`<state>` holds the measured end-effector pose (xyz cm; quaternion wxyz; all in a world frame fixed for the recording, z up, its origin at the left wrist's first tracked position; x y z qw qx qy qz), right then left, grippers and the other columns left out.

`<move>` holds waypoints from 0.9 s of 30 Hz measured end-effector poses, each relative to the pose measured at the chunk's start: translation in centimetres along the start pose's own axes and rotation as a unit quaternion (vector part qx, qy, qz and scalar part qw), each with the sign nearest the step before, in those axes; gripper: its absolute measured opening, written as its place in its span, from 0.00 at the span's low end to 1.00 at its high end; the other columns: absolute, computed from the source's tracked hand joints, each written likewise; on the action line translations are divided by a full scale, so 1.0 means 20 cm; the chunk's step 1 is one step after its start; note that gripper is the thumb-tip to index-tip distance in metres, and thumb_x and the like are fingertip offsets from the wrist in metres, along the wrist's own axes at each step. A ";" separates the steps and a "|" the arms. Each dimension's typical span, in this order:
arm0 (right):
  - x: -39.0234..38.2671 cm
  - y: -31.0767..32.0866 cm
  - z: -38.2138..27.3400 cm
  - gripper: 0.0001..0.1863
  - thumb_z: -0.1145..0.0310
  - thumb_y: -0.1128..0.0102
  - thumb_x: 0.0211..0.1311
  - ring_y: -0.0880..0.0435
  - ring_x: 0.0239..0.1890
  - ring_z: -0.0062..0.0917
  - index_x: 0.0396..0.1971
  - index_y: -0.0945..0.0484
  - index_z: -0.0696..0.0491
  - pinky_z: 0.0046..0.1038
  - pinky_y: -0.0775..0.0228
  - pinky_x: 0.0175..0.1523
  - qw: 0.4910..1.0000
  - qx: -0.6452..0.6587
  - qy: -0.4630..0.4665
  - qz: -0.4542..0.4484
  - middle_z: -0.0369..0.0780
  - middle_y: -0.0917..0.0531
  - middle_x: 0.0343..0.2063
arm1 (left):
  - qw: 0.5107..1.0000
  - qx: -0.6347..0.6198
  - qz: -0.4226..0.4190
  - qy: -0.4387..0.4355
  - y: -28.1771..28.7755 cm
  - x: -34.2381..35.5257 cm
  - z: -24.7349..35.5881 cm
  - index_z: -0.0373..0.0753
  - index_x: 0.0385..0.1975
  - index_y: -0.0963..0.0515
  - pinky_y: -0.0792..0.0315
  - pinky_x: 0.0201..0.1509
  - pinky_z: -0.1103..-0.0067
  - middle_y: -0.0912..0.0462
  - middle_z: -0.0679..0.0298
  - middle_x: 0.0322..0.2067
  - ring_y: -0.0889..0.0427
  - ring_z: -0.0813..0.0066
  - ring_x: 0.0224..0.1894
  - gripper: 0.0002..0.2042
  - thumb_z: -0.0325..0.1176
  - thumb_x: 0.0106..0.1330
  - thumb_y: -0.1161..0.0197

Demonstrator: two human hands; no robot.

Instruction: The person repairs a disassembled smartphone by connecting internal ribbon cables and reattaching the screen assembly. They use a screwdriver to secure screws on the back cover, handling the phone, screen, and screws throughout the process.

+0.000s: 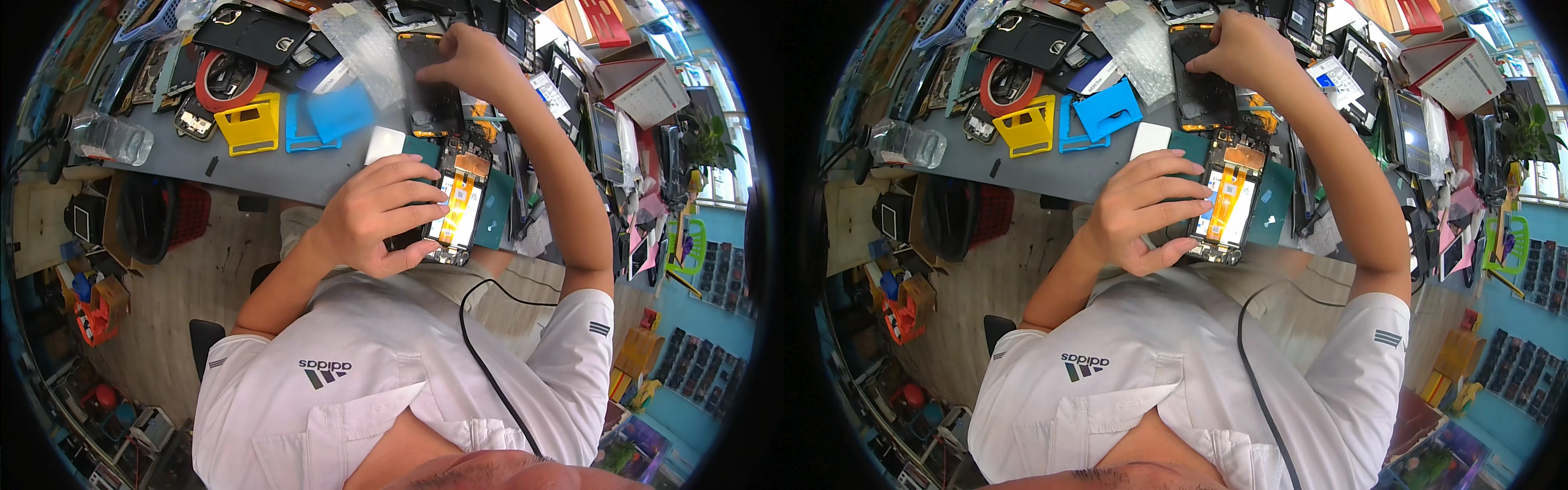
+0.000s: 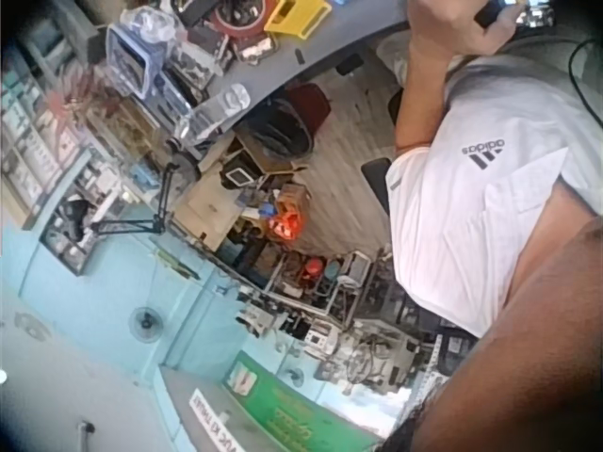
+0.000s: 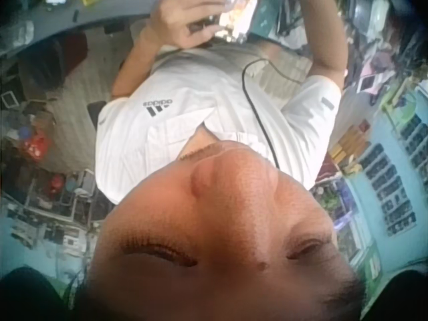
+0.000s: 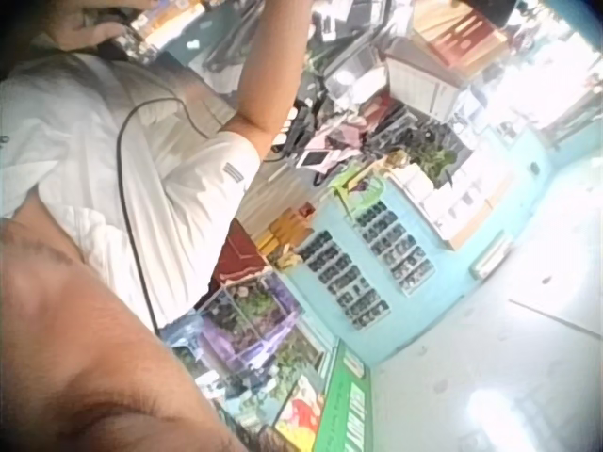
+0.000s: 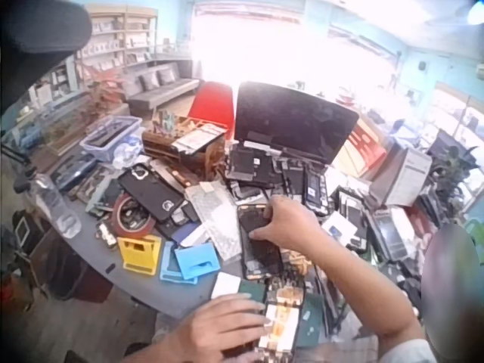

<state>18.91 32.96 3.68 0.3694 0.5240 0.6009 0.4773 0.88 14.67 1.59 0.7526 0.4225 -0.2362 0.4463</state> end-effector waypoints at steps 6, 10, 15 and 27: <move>-0.01 0.08 0.02 0.20 0.62 0.22 0.62 0.10 0.38 0.23 0.49 0.15 0.59 0.28 0.18 0.39 0.981 0.190 0.005 0.037 0.40 0.11 0.36 | 1.000 -0.004 0.007 -0.004 0.01 0.00 0.00 0.35 0.44 0.11 0.21 0.64 0.51 0.10 0.56 0.47 0.13 0.49 0.54 0.20 0.35 0.50 0.25; -0.09 0.17 0.02 0.17 0.67 0.25 0.64 0.10 0.32 0.30 0.45 0.18 0.63 0.32 0.18 0.35 0.919 0.393 -0.011 0.039 0.44 0.11 0.31 | 1.000 -0.001 0.015 -0.001 0.01 -0.01 -0.01 0.35 0.44 0.11 0.21 0.64 0.51 0.10 0.56 0.47 0.13 0.49 0.55 0.19 0.33 0.51 0.25; -0.20 0.16 0.18 0.20 0.72 0.31 0.72 0.11 0.47 0.21 0.61 0.18 0.60 0.23 0.13 0.47 0.884 0.467 -0.003 0.010 0.40 0.13 0.50 | 1.000 0.012 0.028 0.004 0.01 -0.01 -0.02 0.35 0.43 0.11 0.20 0.63 0.53 0.09 0.56 0.46 0.13 0.49 0.54 0.17 0.31 0.53 0.25; -0.83 0.12 0.15 0.17 0.70 0.24 0.68 0.14 0.39 0.14 0.54 0.13 0.56 0.20 0.19 0.41 0.895 0.434 -0.102 0.022 0.35 0.10 0.40 | 0.992 0.078 0.085 0.048 0.00 0.02 -0.03 0.35 0.45 0.10 0.18 0.59 0.64 0.09 0.57 0.47 0.13 0.51 0.55 0.14 0.20 0.58 0.26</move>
Point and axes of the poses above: each hand's wrist, its own x-axis towards the middle knuckle, its own y-axis out of the back of the hand, z = x × y, the point moved 6 cm from there along x, towards the middle knuckle
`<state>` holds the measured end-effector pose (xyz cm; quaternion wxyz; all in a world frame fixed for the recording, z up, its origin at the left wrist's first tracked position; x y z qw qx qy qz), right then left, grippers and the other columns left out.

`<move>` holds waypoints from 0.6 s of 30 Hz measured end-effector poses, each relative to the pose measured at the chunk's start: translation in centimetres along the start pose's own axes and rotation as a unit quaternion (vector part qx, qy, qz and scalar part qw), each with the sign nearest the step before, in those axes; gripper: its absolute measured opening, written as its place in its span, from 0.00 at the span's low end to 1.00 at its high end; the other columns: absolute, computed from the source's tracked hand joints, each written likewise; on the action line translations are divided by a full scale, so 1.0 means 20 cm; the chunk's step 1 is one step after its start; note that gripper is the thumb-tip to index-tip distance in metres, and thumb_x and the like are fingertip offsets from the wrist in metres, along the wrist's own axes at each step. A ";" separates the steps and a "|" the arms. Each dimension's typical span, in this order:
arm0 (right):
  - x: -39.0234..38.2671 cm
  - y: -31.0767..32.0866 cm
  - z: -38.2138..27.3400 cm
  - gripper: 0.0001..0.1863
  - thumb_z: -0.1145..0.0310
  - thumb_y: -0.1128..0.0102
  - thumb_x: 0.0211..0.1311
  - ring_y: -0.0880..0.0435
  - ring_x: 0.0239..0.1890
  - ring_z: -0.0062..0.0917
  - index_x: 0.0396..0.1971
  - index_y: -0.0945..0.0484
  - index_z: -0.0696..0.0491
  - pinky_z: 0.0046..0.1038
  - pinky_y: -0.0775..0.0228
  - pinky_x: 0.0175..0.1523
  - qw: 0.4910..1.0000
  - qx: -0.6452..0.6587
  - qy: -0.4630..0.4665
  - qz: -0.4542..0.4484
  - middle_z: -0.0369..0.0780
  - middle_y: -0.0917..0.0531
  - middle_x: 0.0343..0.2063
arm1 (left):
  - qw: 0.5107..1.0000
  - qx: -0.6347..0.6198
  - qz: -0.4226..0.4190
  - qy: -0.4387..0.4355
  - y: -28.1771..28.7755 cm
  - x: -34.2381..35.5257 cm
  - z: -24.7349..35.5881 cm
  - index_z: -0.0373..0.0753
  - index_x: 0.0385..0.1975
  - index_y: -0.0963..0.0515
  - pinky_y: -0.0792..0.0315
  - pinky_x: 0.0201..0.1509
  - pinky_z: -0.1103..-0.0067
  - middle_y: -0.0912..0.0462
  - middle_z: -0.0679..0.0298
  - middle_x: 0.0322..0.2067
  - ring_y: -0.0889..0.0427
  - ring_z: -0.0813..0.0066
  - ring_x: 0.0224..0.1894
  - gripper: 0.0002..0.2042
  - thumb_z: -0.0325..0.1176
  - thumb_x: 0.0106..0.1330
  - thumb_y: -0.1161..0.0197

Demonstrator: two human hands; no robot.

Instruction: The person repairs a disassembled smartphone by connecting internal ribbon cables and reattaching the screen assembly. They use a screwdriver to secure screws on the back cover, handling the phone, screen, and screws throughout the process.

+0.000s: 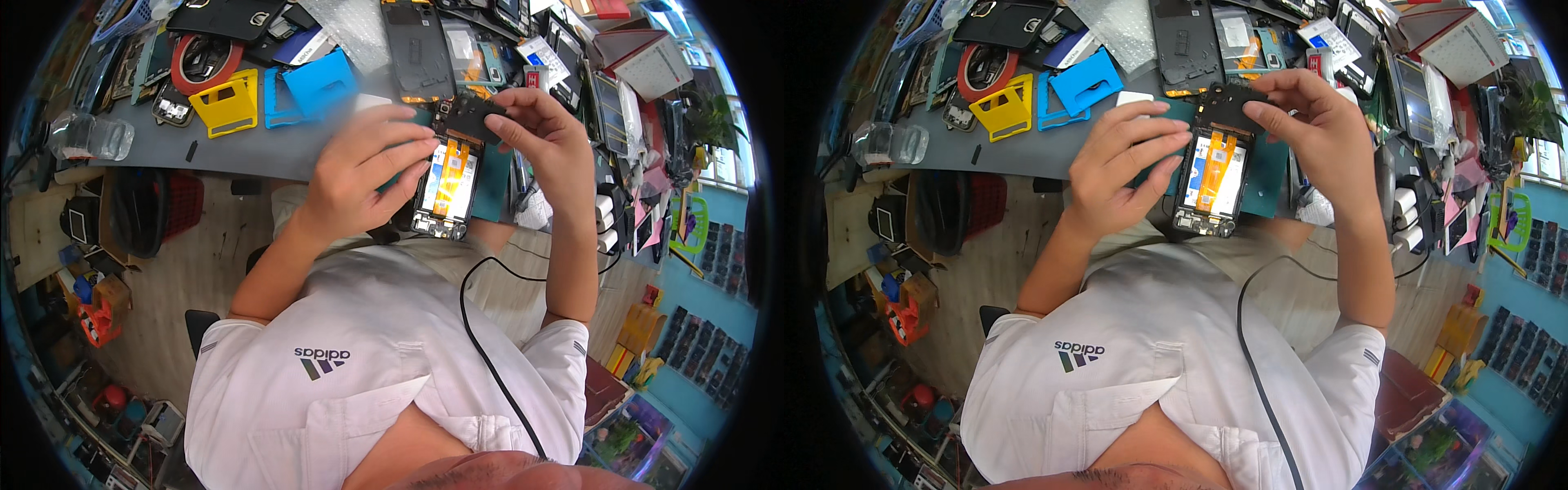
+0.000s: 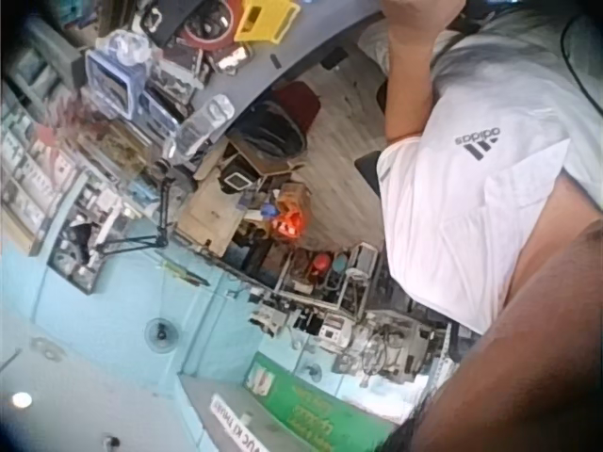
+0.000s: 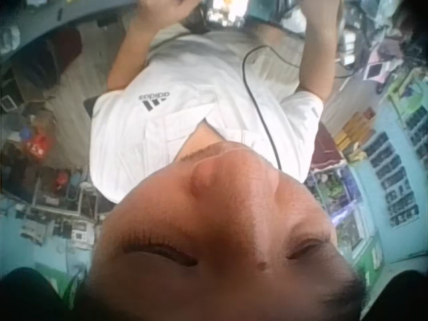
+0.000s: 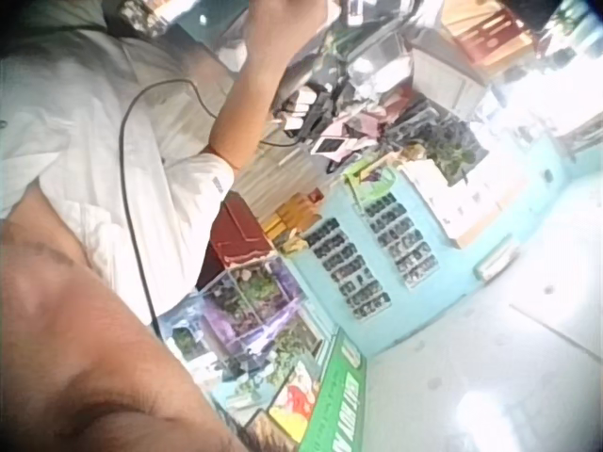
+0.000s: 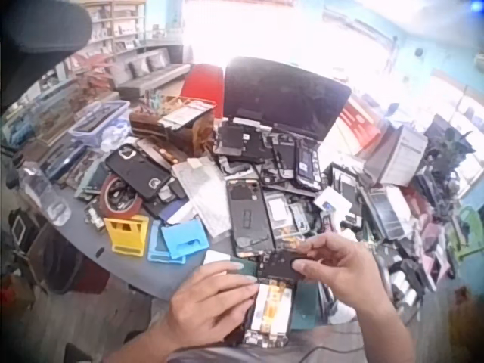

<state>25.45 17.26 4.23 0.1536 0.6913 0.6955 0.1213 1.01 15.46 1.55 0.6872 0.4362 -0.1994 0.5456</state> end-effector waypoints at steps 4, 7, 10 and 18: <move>-0.03 -0.04 0.05 0.16 0.69 0.24 0.67 0.14 0.37 0.13 0.52 0.12 0.57 0.20 0.20 0.39 1.000 0.005 0.001 0.017 0.35 0.09 0.39 | 0.998 0.051 -0.020 0.008 -0.03 0.00 0.01 0.36 0.46 0.10 0.21 0.61 0.63 0.11 0.58 0.49 0.17 0.52 0.58 0.16 0.22 0.56 0.25; -0.02 -0.06 0.07 0.15 0.69 0.24 0.68 0.14 0.36 0.13 0.51 0.11 0.56 0.19 0.21 0.38 1.000 -0.005 0.000 0.006 0.35 0.09 0.38 | 0.997 0.067 -0.018 0.015 -0.04 0.00 0.00 0.36 0.46 0.10 0.21 0.60 0.63 0.11 0.59 0.49 0.18 0.52 0.58 0.16 0.23 0.56 0.25; -0.02 -0.06 0.08 0.15 0.69 0.23 0.67 0.14 0.34 0.13 0.51 0.11 0.55 0.19 0.21 0.38 1.000 -0.027 -0.014 0.003 0.35 0.08 0.38 | 0.997 0.072 -0.010 0.023 -0.04 0.00 -0.01 0.37 0.45 0.10 0.21 0.60 0.64 0.11 0.59 0.49 0.17 0.52 0.57 0.15 0.23 0.57 0.25; 0.01 -0.07 0.03 0.14 0.71 0.21 0.62 0.13 0.35 0.19 0.47 0.09 0.56 0.24 0.22 0.38 0.982 -0.143 0.116 0.047 0.37 0.09 0.37 | 0.993 0.113 -0.017 0.027 -0.06 0.00 -0.03 0.37 0.45 0.10 0.23 0.59 0.62 0.12 0.59 0.50 0.17 0.50 0.56 0.14 0.27 0.58 0.25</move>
Point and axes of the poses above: each hand's wrist, its own x-axis towards the middle knuckle, its own y-axis out of the back of the hand, z = x × y, the point moved 6 cm from there along x, towards the middle knuckle
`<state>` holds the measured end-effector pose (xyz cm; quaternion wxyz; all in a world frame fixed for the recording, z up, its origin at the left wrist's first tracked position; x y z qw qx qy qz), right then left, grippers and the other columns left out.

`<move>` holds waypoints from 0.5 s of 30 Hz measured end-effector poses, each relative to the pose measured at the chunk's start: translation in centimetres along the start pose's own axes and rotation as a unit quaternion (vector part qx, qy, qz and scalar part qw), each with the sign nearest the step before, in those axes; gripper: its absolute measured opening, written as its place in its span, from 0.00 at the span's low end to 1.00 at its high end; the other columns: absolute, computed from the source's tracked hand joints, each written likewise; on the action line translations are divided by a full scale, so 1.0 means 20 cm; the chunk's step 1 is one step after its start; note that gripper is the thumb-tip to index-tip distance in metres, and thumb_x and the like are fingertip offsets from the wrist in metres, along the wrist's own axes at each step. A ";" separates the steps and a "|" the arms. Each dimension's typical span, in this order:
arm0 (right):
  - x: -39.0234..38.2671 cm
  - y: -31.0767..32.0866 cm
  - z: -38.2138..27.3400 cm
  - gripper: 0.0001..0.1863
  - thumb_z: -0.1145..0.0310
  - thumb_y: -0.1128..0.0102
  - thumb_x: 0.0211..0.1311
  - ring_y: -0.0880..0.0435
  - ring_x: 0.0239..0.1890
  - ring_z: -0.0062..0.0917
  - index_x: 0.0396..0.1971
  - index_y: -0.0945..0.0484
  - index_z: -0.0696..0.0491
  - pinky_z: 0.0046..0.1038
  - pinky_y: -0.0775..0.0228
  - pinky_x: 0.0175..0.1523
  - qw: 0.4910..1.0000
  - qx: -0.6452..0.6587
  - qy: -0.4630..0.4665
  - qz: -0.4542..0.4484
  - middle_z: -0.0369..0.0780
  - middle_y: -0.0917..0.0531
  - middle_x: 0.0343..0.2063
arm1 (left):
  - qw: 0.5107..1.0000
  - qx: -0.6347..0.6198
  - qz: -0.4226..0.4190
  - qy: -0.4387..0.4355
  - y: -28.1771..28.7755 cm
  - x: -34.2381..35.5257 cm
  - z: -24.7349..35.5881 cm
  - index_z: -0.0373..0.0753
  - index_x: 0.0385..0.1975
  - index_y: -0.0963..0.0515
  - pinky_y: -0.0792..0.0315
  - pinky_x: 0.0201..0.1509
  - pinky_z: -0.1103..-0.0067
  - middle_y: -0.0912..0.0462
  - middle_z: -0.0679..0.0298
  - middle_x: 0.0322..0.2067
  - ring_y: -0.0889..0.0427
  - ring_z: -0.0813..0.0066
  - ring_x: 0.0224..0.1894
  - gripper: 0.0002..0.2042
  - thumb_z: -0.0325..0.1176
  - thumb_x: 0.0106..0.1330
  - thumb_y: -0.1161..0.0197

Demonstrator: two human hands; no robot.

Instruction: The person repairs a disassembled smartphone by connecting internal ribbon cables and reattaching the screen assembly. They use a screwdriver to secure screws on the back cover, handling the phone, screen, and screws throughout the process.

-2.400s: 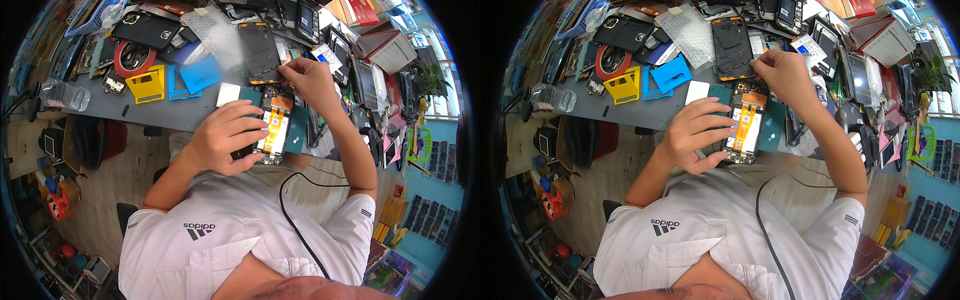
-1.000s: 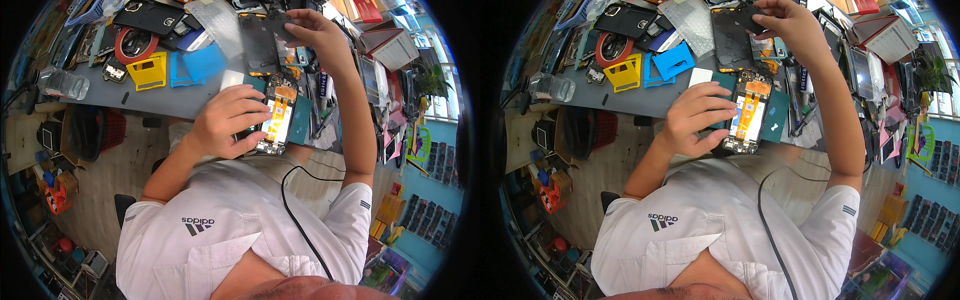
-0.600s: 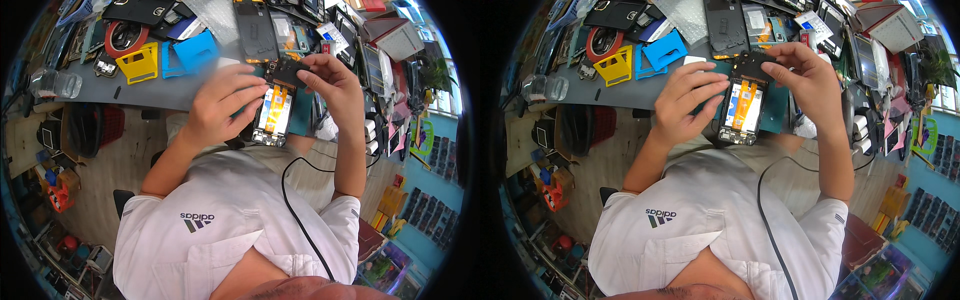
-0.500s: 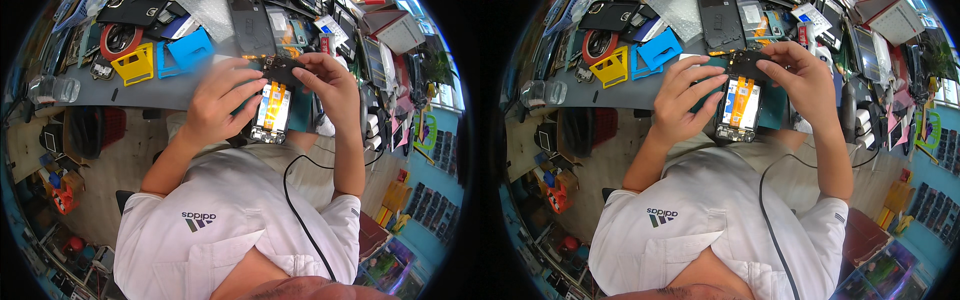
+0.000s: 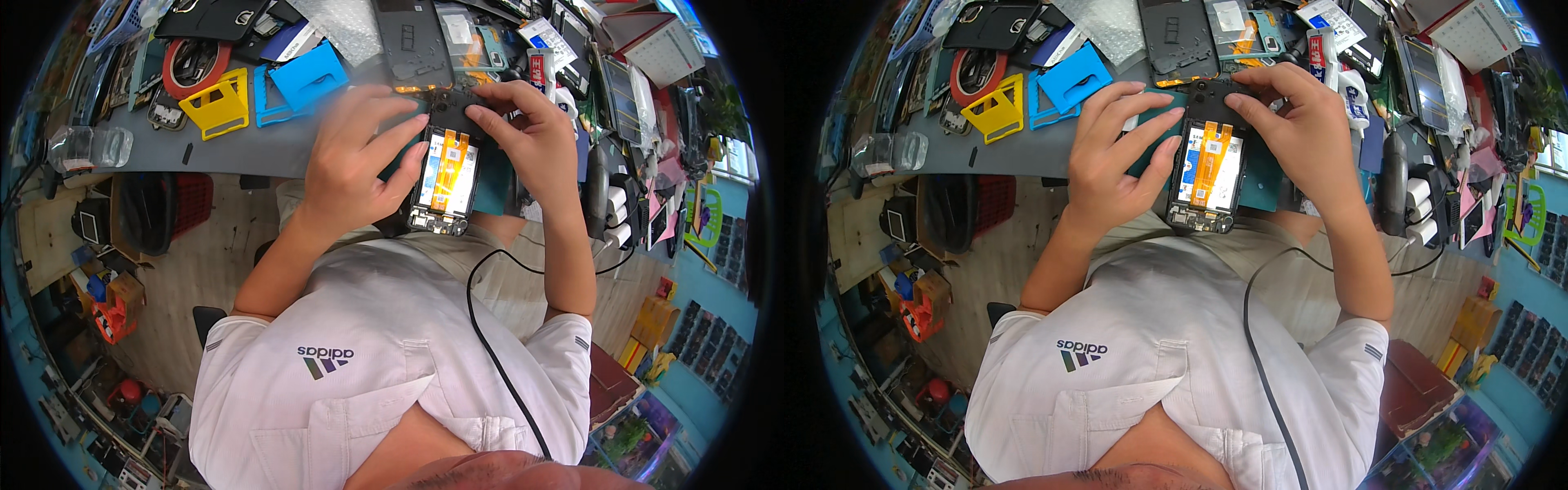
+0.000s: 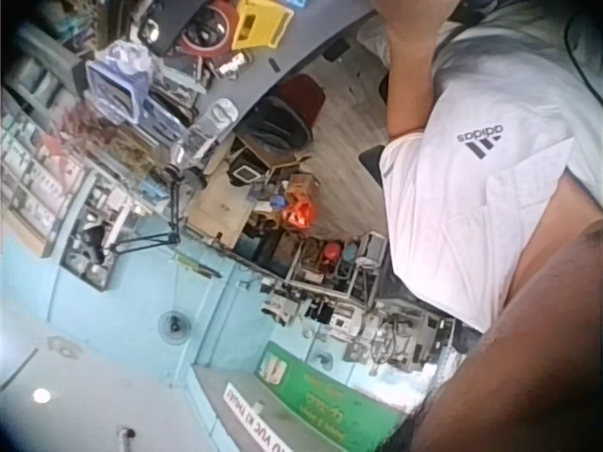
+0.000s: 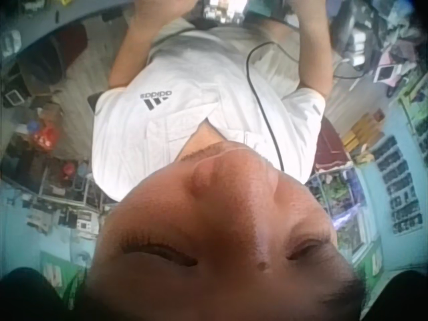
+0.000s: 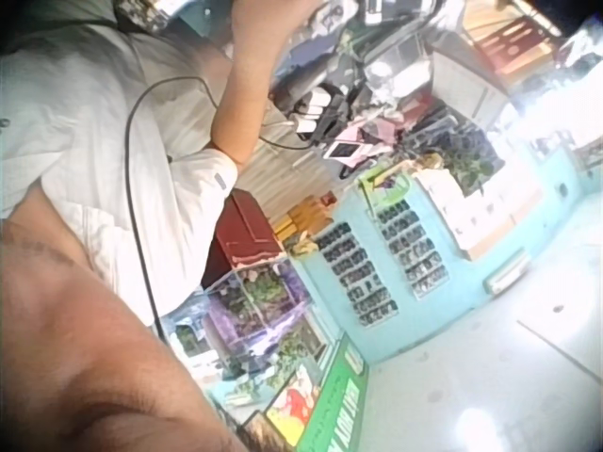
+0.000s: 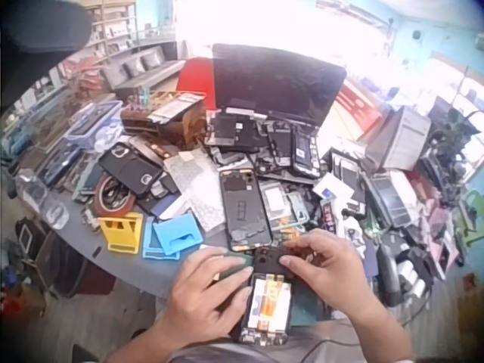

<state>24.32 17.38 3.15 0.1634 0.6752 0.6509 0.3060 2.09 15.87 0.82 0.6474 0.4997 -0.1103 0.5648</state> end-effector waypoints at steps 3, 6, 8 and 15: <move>0.01 0.00 -0.02 0.14 0.72 0.21 0.61 0.14 0.36 0.20 0.46 0.09 0.56 0.24 0.23 0.38 1.000 -0.013 0.007 -0.001 0.37 0.11 0.37 | 0.999 0.011 -0.029 0.018 -0.01 0.01 0.01 0.40 0.49 0.09 0.24 0.62 0.63 0.12 0.61 0.53 0.21 0.51 0.61 0.17 0.27 0.59 0.25; 0.00 0.00 -0.02 0.14 0.71 0.20 0.60 0.16 0.35 0.20 0.46 0.09 0.57 0.24 0.24 0.39 1.000 -0.012 0.007 -0.004 0.37 0.13 0.39 | 0.999 0.023 -0.042 0.013 -0.01 0.01 0.02 0.41 0.50 0.09 0.25 0.64 0.62 0.13 0.61 0.54 0.22 0.51 0.62 0.17 0.29 0.59 0.25; 0.00 0.00 -0.01 0.15 0.71 0.20 0.60 0.16 0.35 0.21 0.46 0.09 0.57 0.24 0.24 0.39 1.000 -0.019 0.014 0.003 0.37 0.14 0.41 | 0.998 0.027 -0.049 0.009 -0.01 0.01 0.02 0.41 0.50 0.09 0.26 0.65 0.61 0.13 0.62 0.55 0.23 0.50 0.62 0.17 0.30 0.60 0.25; 0.01 -0.01 0.00 0.15 0.67 0.19 0.59 0.18 0.34 0.21 0.45 0.08 0.54 0.24 0.25 0.39 0.999 -0.044 0.013 -0.011 0.37 0.15 0.42 | 0.997 0.039 -0.060 0.001 -0.03 0.01 0.03 0.41 0.50 0.09 0.28 0.66 0.59 0.13 0.62 0.55 0.23 0.49 0.63 0.17 0.30 0.60 0.26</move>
Point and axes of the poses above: each hand's wrist, its own x-axis towards the middle knuckle, its own y-axis out of the back of the hand, z = x × y, the point moved 6 cm from there along x, towards the middle knuckle
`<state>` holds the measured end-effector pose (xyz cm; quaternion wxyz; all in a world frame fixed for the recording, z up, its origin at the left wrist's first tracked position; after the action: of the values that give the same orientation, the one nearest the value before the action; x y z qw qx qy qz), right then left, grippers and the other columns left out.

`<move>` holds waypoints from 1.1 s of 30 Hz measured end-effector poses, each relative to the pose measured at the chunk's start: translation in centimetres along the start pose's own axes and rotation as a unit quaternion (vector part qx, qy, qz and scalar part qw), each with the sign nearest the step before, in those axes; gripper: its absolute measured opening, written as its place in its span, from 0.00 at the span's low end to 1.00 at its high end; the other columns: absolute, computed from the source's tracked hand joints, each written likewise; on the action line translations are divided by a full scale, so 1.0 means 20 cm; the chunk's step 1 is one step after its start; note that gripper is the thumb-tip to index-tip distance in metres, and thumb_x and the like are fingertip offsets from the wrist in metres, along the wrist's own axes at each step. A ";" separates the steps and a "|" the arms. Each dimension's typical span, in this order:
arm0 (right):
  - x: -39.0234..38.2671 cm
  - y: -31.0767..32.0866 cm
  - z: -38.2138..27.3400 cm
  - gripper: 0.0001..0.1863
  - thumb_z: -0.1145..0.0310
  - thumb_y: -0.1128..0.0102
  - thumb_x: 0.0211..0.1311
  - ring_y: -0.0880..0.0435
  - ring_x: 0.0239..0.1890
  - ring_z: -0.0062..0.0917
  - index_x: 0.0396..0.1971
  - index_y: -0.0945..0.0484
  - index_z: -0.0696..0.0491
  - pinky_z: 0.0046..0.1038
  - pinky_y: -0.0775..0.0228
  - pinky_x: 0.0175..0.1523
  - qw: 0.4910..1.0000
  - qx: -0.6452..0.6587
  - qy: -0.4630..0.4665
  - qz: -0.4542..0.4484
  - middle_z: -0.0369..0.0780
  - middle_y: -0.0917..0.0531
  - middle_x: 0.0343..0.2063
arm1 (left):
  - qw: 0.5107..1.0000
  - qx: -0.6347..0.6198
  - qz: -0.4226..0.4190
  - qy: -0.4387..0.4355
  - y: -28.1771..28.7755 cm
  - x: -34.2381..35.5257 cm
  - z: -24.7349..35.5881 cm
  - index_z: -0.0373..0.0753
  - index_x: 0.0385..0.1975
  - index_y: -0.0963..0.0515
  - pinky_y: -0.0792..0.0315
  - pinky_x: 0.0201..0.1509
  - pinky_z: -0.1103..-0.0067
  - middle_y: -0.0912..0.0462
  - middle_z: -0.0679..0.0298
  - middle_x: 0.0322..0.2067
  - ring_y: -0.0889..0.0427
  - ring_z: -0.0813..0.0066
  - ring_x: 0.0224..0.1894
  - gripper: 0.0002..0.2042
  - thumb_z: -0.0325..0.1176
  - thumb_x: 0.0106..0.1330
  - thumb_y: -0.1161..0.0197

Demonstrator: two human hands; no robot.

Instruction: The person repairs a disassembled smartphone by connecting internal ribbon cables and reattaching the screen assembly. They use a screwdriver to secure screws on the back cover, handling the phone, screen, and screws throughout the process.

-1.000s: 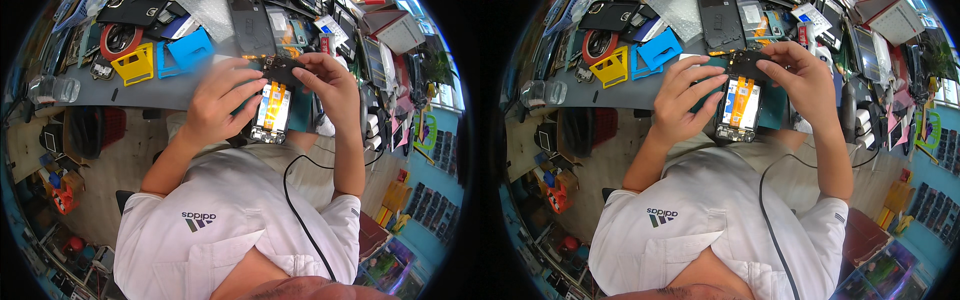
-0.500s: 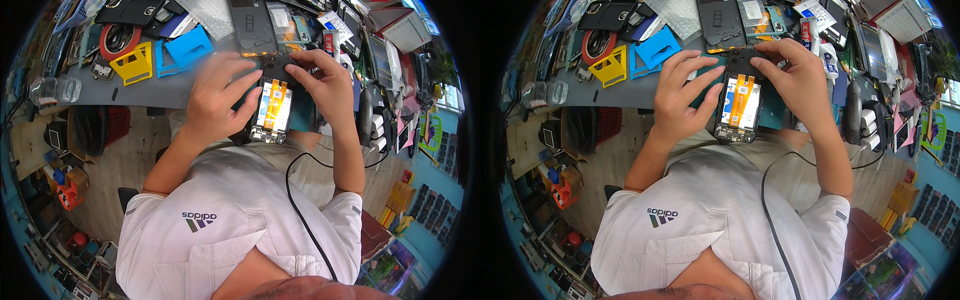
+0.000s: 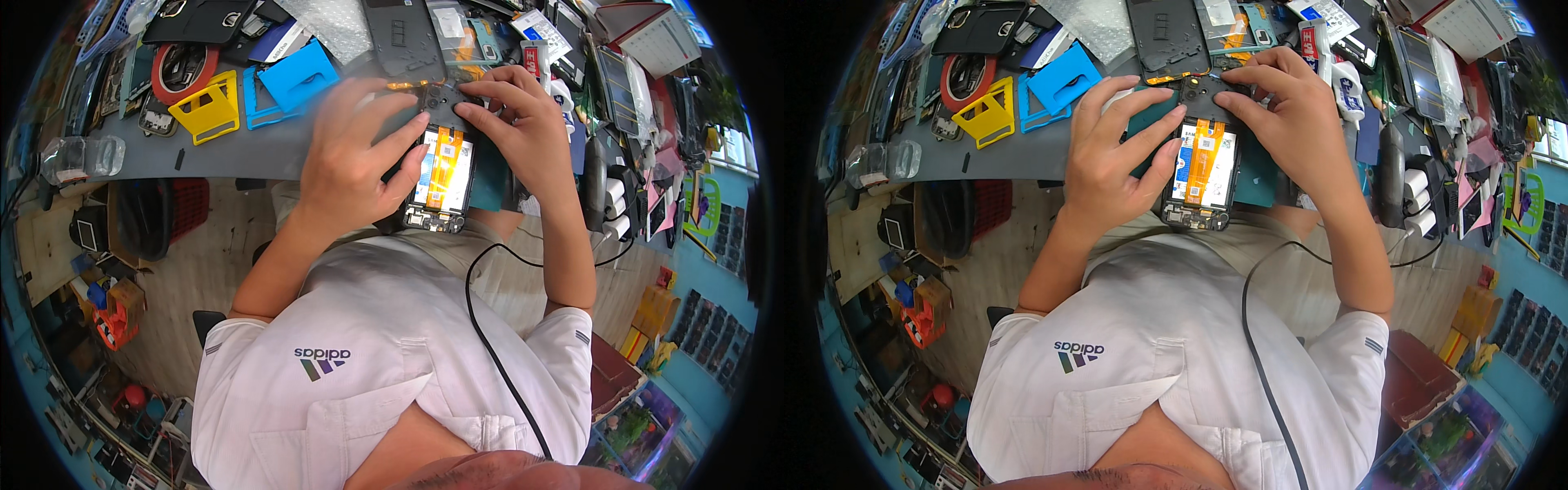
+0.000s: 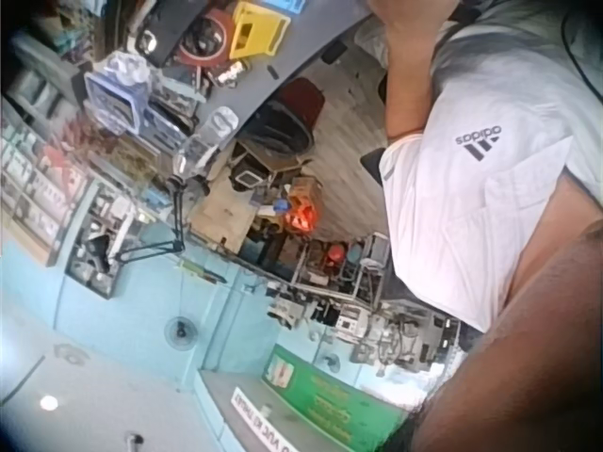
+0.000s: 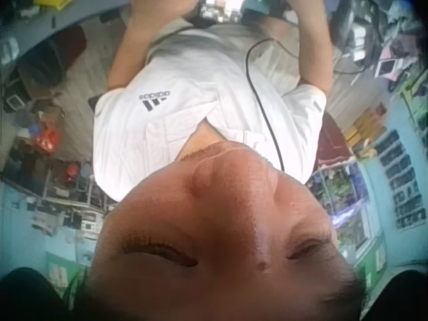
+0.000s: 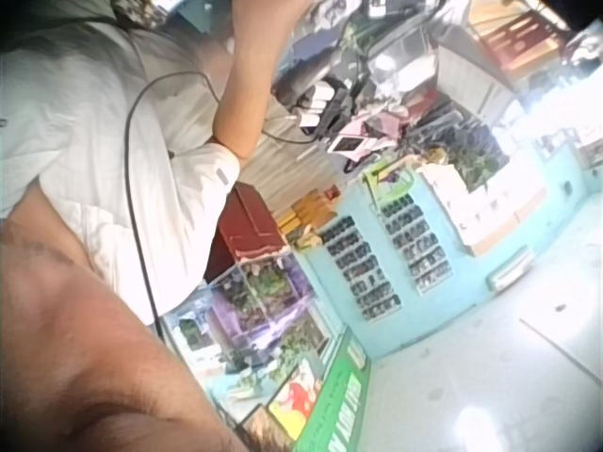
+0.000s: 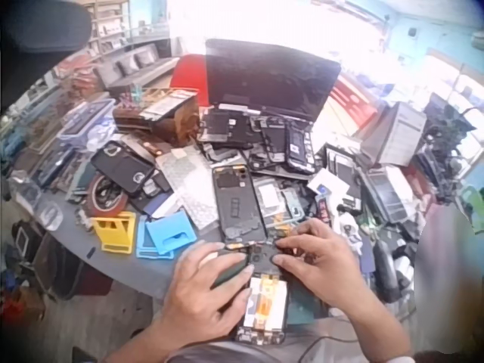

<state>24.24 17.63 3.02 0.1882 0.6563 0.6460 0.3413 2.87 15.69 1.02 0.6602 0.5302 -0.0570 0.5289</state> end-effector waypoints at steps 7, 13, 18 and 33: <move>-0.01 0.00 0.00 0.19 0.61 0.19 0.61 0.19 0.31 0.23 0.47 0.09 0.57 0.26 0.25 0.38 0.998 -0.049 -0.033 -0.023 0.39 0.15 0.40 | 1.000 0.011 -0.001 -0.006 0.00 0.00 0.01 0.40 0.49 0.09 0.28 0.66 0.56 0.13 0.62 0.54 0.23 0.50 0.63 0.17 0.31 0.59 0.25; -0.01 0.00 0.00 0.23 0.55 0.22 0.65 0.19 0.31 0.26 0.48 0.11 0.60 0.29 0.24 0.39 0.996 -0.065 -0.047 -0.050 0.40 0.14 0.41 | 1.000 0.021 -0.003 -0.008 0.00 0.00 0.01 0.40 0.49 0.09 0.29 0.68 0.54 0.13 0.63 0.54 0.23 0.50 0.64 0.17 0.30 0.59 0.26; 0.01 -0.01 0.05 0.23 0.56 0.22 0.65 0.18 0.32 0.26 0.48 0.13 0.60 0.30 0.24 0.41 0.995 -0.054 -0.046 -0.072 0.40 0.14 0.38 | 1.000 0.021 -0.001 -0.011 0.00 0.00 0.02 0.40 0.49 0.09 0.30 0.68 0.53 0.14 0.62 0.54 0.23 0.51 0.64 0.17 0.30 0.59 0.26; -0.03 0.04 0.06 0.17 0.74 0.21 0.63 0.14 0.42 0.16 0.48 0.16 0.63 0.18 0.24 0.50 0.946 0.259 -0.184 -0.061 0.36 0.11 0.39 | 0.988 -0.121 0.090 0.038 0.07 -0.01 -0.03 0.37 0.57 0.13 0.21 0.62 0.63 0.14 0.57 0.54 0.17 0.54 0.59 0.22 0.25 0.59 0.24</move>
<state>25.70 17.22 2.50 0.1476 0.6935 0.7048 0.0230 1.34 15.91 1.52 0.6708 0.4188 -0.1433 0.5951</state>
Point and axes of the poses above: each hand's wrist, its own x-axis towards the middle knuckle, its own y-axis out of the back of the hand, z = x × y, the point moved 6 cm from there along x, towards the middle knuckle
